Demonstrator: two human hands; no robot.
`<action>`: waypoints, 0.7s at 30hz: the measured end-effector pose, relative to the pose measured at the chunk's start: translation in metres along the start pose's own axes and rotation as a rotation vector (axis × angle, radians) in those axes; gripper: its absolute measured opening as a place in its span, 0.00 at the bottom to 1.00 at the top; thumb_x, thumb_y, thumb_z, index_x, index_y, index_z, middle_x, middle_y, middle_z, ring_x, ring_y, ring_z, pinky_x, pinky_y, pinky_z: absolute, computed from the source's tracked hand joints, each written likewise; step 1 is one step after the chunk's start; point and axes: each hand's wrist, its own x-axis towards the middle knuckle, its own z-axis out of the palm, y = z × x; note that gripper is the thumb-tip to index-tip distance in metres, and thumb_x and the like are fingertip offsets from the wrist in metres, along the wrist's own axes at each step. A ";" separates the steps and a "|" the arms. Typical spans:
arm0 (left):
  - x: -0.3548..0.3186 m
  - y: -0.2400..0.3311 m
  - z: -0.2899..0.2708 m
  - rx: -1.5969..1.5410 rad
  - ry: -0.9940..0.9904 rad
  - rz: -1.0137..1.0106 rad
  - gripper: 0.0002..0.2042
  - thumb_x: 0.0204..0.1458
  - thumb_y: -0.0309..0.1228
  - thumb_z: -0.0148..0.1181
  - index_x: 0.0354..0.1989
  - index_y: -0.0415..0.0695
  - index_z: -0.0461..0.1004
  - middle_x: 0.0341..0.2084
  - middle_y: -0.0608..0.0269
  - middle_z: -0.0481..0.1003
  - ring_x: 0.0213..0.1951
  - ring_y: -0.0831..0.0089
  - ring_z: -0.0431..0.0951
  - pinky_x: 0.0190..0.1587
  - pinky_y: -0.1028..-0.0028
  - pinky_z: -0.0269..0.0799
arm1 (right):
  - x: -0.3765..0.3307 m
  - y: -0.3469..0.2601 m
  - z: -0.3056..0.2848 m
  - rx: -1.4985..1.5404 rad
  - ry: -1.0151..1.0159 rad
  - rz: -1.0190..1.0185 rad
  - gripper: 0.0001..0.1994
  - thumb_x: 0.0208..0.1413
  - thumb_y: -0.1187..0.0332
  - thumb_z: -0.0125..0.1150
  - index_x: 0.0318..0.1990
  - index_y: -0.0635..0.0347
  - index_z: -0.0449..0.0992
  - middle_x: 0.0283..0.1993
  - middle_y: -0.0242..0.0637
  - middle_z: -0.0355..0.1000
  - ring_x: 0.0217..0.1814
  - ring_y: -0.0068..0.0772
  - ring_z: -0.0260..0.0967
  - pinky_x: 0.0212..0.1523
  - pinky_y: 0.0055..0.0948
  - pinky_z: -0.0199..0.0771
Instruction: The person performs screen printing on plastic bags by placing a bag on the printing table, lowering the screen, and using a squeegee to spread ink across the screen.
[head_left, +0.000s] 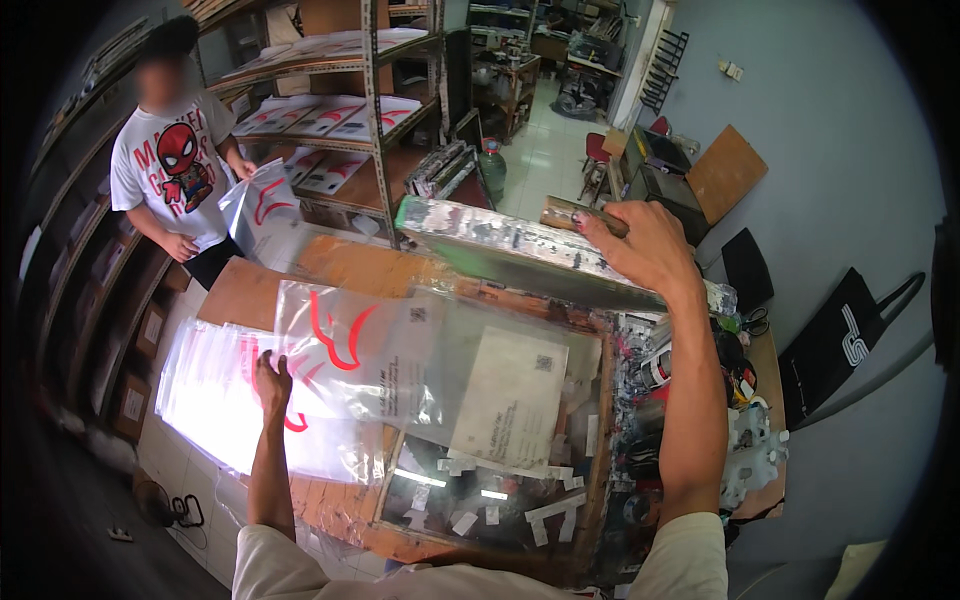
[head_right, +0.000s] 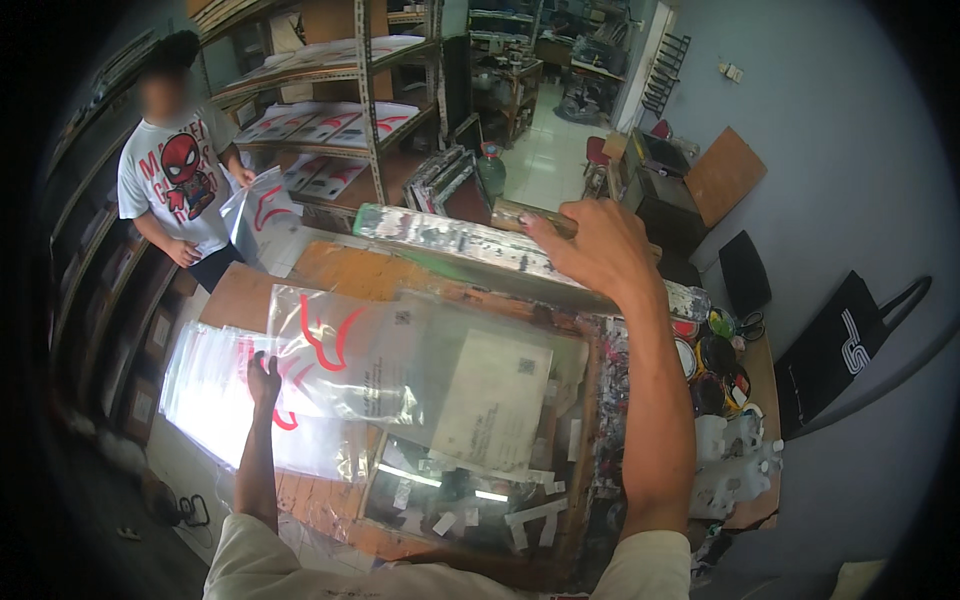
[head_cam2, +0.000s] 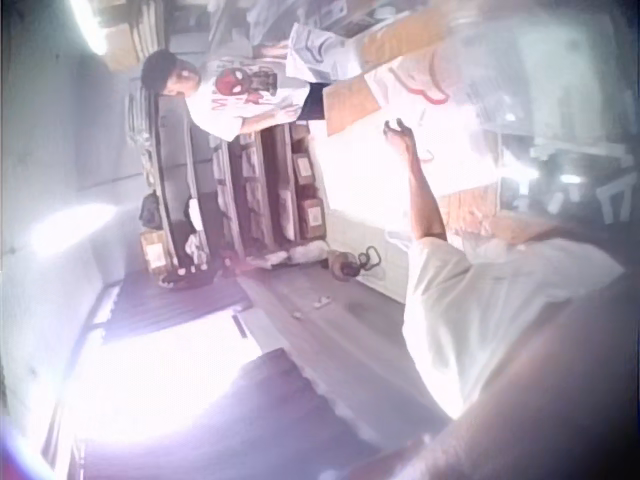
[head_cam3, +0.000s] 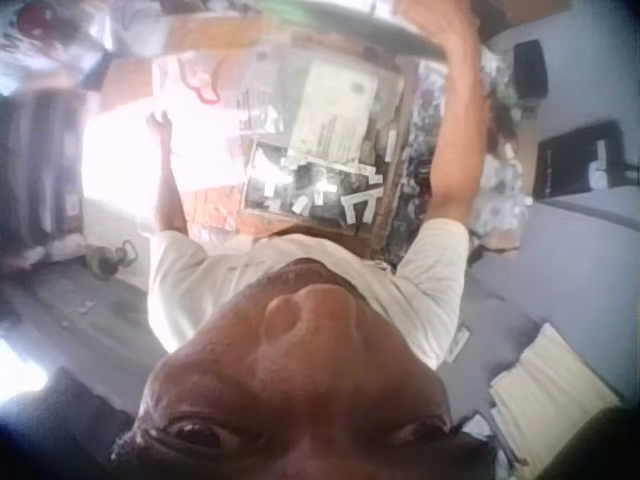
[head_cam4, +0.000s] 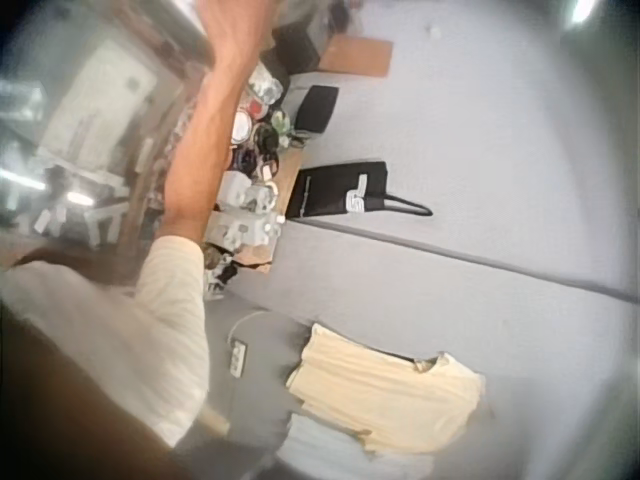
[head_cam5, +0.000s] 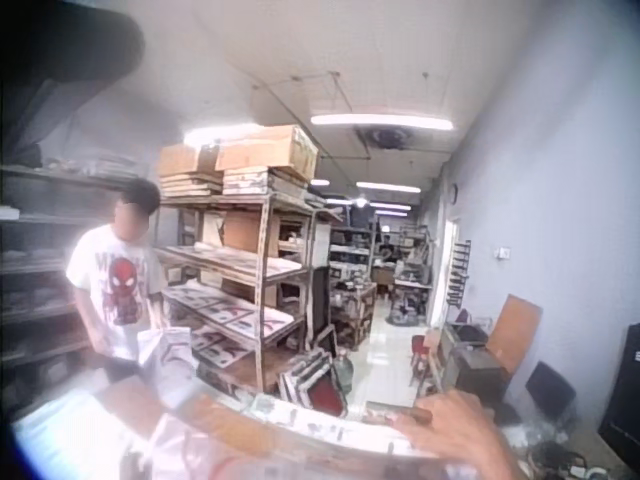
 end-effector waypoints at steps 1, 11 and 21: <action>-0.004 -0.001 -0.016 -0.011 0.007 -0.015 0.21 0.59 0.33 0.57 0.56 0.32 0.68 0.54 0.38 0.70 0.56 0.43 0.70 0.60 0.56 0.64 | -0.004 0.000 0.004 -0.010 0.022 -0.006 0.28 0.55 0.43 0.58 0.27 0.66 0.79 0.22 0.54 0.72 0.29 0.56 0.72 0.37 0.46 0.71; -0.285 0.086 -0.071 -0.028 -0.580 0.284 0.31 0.59 0.40 0.55 0.67 0.36 0.59 0.69 0.38 0.52 0.73 0.44 0.45 0.72 0.46 0.36 | 0.002 0.021 0.032 0.165 0.146 -0.028 0.25 0.60 0.51 0.59 0.41 0.72 0.78 0.38 0.45 0.79 0.42 0.30 0.74 0.47 0.32 0.72; -0.243 0.125 -0.051 -0.211 -0.356 0.256 0.10 0.55 0.34 0.60 0.42 0.45 0.76 0.45 0.54 0.73 0.51 0.54 0.69 0.52 0.55 0.62 | -0.014 0.017 0.035 0.026 -0.009 -0.126 0.34 0.57 0.37 0.54 0.41 0.68 0.79 0.34 0.45 0.77 0.37 0.36 0.73 0.45 0.34 0.70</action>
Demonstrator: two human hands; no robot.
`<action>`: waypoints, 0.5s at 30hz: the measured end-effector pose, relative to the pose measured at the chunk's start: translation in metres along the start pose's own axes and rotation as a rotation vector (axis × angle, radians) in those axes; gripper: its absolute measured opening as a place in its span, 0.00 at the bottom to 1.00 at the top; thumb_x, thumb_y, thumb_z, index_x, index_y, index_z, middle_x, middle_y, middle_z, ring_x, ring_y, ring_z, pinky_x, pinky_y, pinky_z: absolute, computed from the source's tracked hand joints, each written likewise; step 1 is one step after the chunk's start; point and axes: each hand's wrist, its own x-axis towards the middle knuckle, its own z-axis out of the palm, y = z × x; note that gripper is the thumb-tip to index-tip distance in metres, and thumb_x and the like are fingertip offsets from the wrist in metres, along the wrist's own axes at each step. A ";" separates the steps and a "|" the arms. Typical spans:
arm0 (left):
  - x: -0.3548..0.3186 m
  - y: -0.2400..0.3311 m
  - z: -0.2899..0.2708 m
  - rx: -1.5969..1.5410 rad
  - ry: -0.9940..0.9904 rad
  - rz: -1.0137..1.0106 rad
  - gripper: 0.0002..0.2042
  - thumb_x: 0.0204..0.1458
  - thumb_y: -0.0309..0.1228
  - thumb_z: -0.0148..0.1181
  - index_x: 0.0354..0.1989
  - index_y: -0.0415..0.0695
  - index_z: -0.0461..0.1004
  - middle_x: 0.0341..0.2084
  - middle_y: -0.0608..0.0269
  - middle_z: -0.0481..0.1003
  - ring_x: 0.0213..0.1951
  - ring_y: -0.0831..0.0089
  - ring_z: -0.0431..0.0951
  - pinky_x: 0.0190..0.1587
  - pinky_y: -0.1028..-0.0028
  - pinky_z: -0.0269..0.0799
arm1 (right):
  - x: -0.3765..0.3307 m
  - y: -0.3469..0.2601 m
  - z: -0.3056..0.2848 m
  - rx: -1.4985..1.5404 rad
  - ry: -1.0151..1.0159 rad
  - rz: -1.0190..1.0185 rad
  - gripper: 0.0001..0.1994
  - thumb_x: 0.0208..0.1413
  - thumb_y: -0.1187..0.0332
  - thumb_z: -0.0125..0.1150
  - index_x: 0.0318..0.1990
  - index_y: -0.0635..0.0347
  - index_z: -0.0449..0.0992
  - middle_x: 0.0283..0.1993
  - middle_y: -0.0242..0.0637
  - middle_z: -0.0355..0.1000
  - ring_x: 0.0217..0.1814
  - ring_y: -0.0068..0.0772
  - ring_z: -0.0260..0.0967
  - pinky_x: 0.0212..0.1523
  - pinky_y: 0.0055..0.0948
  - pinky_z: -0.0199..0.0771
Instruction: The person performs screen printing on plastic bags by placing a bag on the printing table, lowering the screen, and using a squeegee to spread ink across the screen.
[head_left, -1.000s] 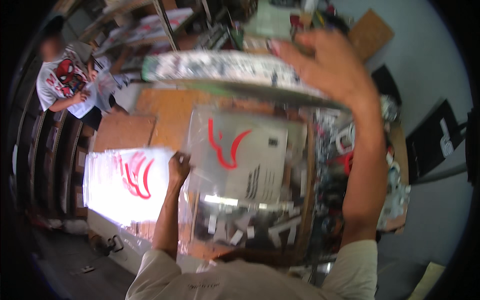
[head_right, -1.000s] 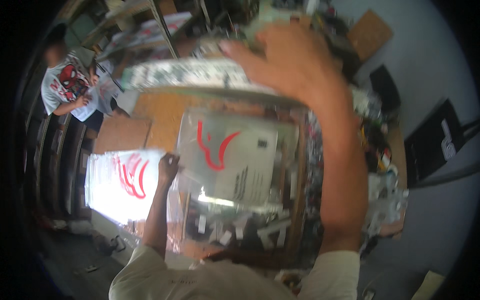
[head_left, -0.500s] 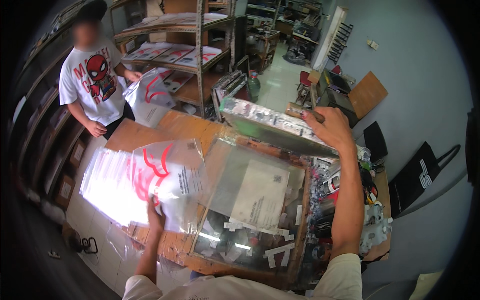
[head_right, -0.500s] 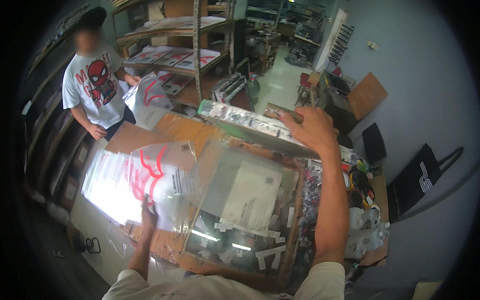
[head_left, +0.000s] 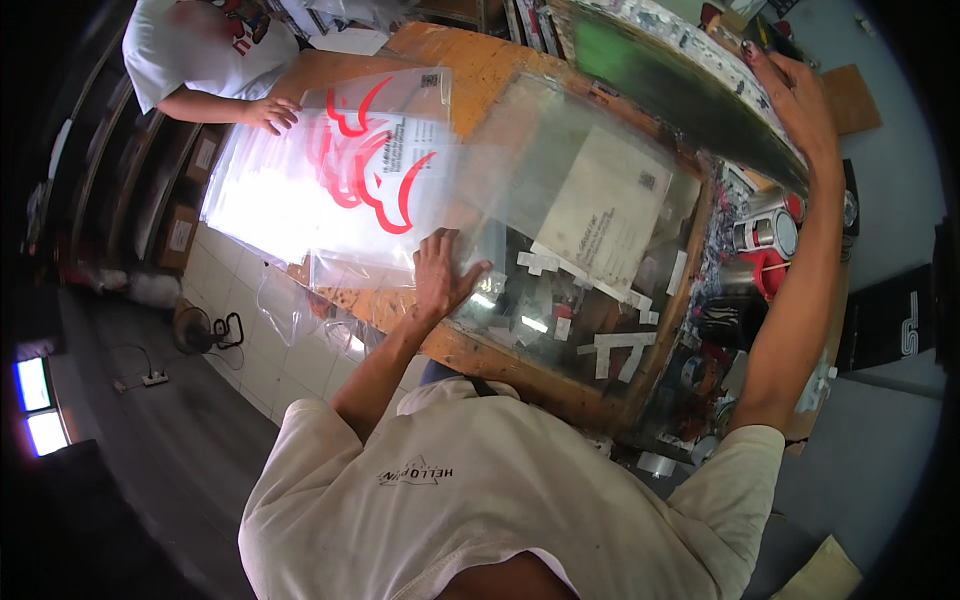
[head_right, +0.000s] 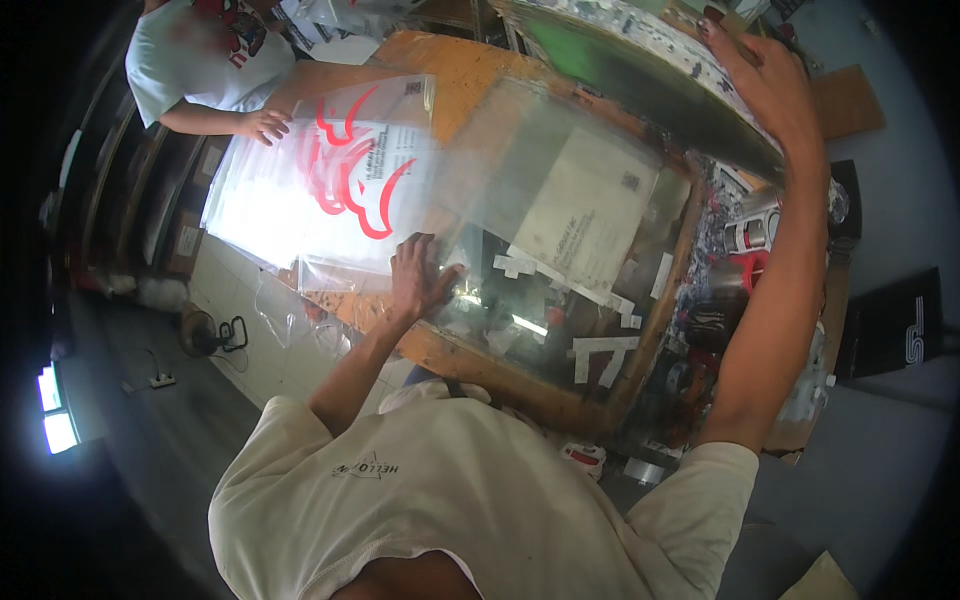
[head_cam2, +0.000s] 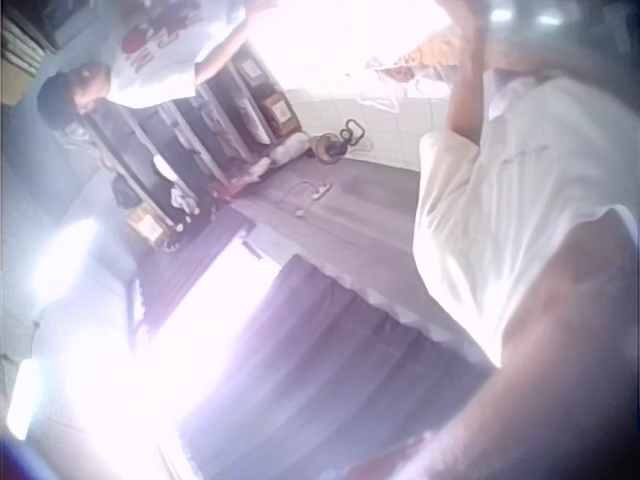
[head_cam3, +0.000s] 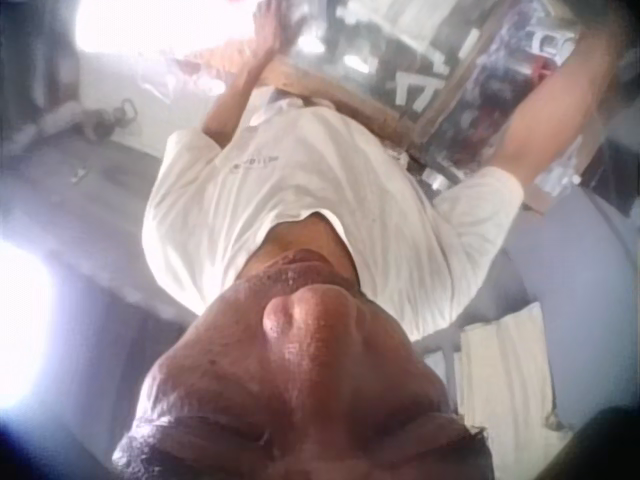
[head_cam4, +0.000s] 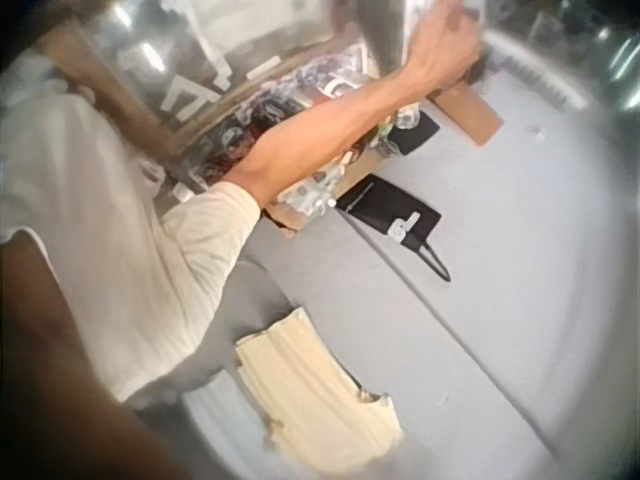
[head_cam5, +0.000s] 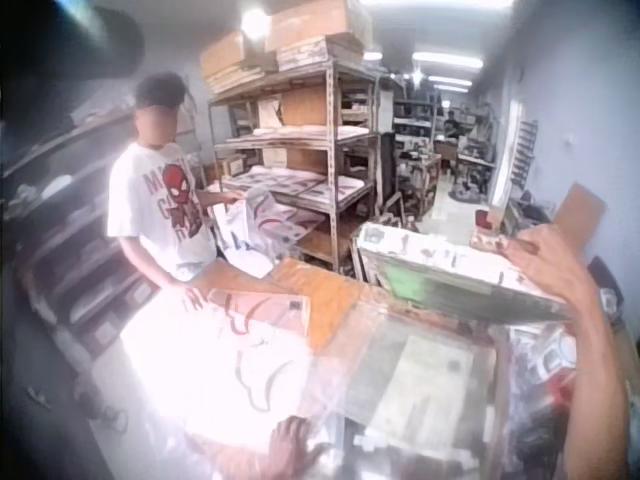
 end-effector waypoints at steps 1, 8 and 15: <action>0.001 0.003 0.001 0.019 -0.017 0.027 0.09 0.54 0.34 0.61 0.40 0.44 0.76 0.44 0.54 0.74 0.50 0.54 0.70 0.51 0.55 0.62 | 0.000 0.003 0.004 0.001 0.039 -0.024 0.32 0.59 0.39 0.54 0.39 0.68 0.78 0.31 0.41 0.75 0.34 0.30 0.69 0.42 0.30 0.68; 0.042 0.010 0.026 -0.160 -0.083 -0.025 0.11 0.54 0.37 0.62 0.40 0.43 0.77 0.56 0.48 0.69 0.62 0.49 0.62 0.62 0.44 0.52 | -0.014 -0.031 -0.006 -0.040 0.083 0.030 0.28 0.61 0.49 0.56 0.20 0.66 0.76 0.18 0.42 0.69 0.19 0.33 0.64 0.27 0.39 0.66; 0.059 0.031 0.095 0.368 -0.154 0.073 0.33 0.62 0.48 0.49 0.72 0.44 0.52 0.72 0.44 0.48 0.74 0.45 0.40 0.67 0.32 0.29 | -0.017 -0.039 0.001 -0.110 0.229 -0.029 0.30 0.60 0.42 0.55 0.19 0.63 0.73 0.15 0.35 0.64 0.18 0.27 0.58 0.20 0.35 0.57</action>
